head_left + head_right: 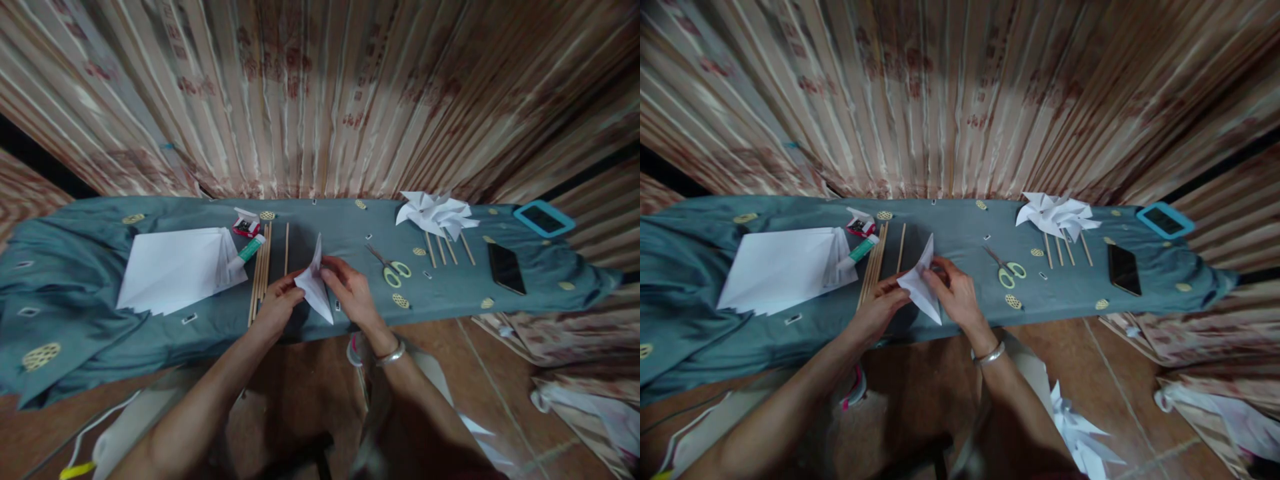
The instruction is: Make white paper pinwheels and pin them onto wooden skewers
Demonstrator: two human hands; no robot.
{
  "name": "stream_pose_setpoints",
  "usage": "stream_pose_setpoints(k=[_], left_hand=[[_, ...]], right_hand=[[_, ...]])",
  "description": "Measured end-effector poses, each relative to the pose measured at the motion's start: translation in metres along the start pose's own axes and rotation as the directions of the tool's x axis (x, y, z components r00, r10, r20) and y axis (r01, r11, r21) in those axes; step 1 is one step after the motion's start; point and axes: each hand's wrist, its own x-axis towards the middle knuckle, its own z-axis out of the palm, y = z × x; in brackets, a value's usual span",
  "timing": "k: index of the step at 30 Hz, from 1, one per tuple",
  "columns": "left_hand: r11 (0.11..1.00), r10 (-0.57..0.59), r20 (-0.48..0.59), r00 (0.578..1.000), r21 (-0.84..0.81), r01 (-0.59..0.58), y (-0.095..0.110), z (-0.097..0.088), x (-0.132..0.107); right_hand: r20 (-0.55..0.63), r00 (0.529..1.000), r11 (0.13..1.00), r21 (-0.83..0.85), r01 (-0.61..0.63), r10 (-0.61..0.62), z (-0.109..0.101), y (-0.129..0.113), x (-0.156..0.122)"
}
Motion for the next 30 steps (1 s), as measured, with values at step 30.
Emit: stream_pose_setpoints(k=[30], left_hand=[[0.999, -0.041, -0.151, 0.988, -0.02, 0.038, 0.022, -0.01, 0.012]], right_hand=[[-0.178, 0.862, 0.597, 0.784, -0.167, 0.475, -0.023, 0.014, 0.003]])
